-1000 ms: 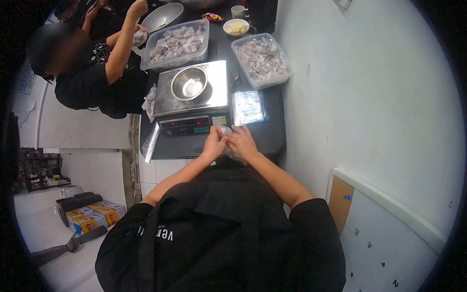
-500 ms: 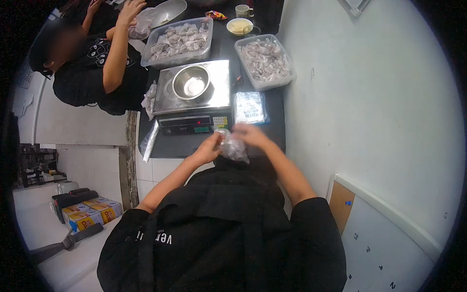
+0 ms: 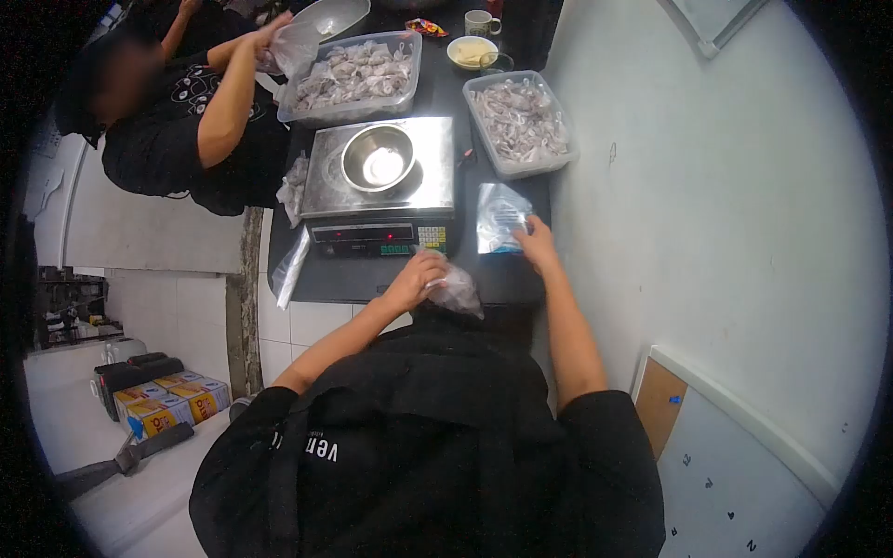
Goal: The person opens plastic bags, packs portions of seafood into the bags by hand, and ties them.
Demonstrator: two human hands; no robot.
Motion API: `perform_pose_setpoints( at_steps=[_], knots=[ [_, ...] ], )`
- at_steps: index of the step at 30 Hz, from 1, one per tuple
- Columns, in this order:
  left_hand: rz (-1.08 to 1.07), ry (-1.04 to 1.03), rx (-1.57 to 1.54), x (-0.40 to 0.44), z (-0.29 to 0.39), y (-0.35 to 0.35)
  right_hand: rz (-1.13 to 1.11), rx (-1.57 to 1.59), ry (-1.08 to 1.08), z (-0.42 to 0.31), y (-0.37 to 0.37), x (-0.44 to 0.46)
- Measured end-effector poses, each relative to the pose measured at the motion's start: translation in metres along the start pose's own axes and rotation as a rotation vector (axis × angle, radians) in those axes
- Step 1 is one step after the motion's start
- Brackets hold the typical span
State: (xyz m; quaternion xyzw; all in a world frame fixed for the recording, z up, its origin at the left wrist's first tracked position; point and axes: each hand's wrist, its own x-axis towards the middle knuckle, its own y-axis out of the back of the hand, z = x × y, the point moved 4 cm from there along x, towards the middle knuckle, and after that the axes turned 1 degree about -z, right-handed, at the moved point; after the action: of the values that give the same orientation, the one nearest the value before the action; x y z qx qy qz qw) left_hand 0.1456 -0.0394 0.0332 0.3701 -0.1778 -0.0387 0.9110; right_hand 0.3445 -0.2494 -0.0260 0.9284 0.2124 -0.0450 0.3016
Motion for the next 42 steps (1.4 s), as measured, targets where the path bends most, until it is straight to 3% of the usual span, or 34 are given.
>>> perform_pose_setpoints(
  at_steps=[1, 2, 3, 5, 7, 9, 11, 13, 15, 17, 19, 21, 22, 24, 27, 28, 31, 35, 38, 42],
  knots=[
    [0.005, -0.004, 0.000, -0.006, 0.001, 0.001, -0.057, 0.268, -0.081, -0.023, 0.016, -0.012],
    [0.093, 0.119, -0.102, -0.014, -0.002, 0.003, -0.116, 0.536, -0.161, -0.047, 0.028, -0.018],
    [0.176, 0.244, -0.206, -0.024, -0.006, 0.007, -0.113, 0.534, -0.159, -0.065, 0.033, -0.019],
    [0.432, 0.408, -0.276, -0.043, -0.013, 0.032, 0.003, 0.634, 0.057, -0.098, 0.037, -0.015],
    [0.547, 0.844, -0.366, -0.041, -0.014, 0.084, 0.039, 0.572, 0.150, -0.118, 0.022, 0.001],
    [0.589, 1.003, -0.550, -0.060, -0.045, 0.123, 0.015, 0.563, 0.274, -0.137, -0.008, 0.021],
    [0.607, 1.139, -0.449, -0.076, -0.080, 0.164, 0.011, 0.380, 0.295, -0.114, -0.057, 0.057],
    [0.688, 0.921, -0.407, -0.084, -0.101, 0.199, -0.228, 0.199, 0.265, -0.132, -0.063, 0.061],
    [0.754, 0.946, -0.485, -0.079, -0.110, 0.224, -0.063, 0.373, 0.029, -0.114, -0.052, 0.075],
    [0.816, 0.975, -0.566, -0.080, -0.134, 0.245, 0.240, 0.451, -0.217, -0.095, -0.033, 0.074],
    [0.676, 1.039, -0.336, -0.087, -0.184, 0.259, 0.180, 0.517, -0.393, -0.055, -0.020, 0.089],
    [0.596, 1.071, -0.325, -0.071, -0.195, 0.268, 0.275, 0.611, -0.606, -0.031, -0.020, 0.103],
    [0.511, 1.106, -0.311, -0.066, -0.201, 0.271, 0.273, 0.614, -0.599, -0.031, -0.016, 0.110],
    [0.492, 1.129, -0.344, -0.059, -0.217, 0.272, 0.090, 0.734, -0.699, -0.036, -0.018, 0.120],
    [0.422, 1.148, -0.349, -0.048, -0.245, 0.270, 0.233, 0.670, -0.575, -0.053, -0.014, 0.127],
    [0.385, 1.189, -0.381, -0.046, -0.249, 0.269, 0.164, 0.788, -0.487, -0.037, -0.021, 0.148],
    [0.267, 1.226, -0.451, -0.044, -0.254, 0.265, 0.284, 1.019, -0.447, -0.017, -0.028, 0.166],
    [0.189, 1.218, -0.526, -0.032, -0.259, 0.263, 0.301, 1.010, -0.534, -0.036, -0.007, 0.152],
    [0.042, 1.177, -0.415, -0.032, -0.286, 0.260, 0.085, 0.997, -0.599, -0.044, 0.012, 0.137],
    [0.103, 1.207, -0.529, -0.033, -0.277, 0.260, 0.089, 0.938, -0.491, -0.096, 0.046, 0.095]
  ],
)
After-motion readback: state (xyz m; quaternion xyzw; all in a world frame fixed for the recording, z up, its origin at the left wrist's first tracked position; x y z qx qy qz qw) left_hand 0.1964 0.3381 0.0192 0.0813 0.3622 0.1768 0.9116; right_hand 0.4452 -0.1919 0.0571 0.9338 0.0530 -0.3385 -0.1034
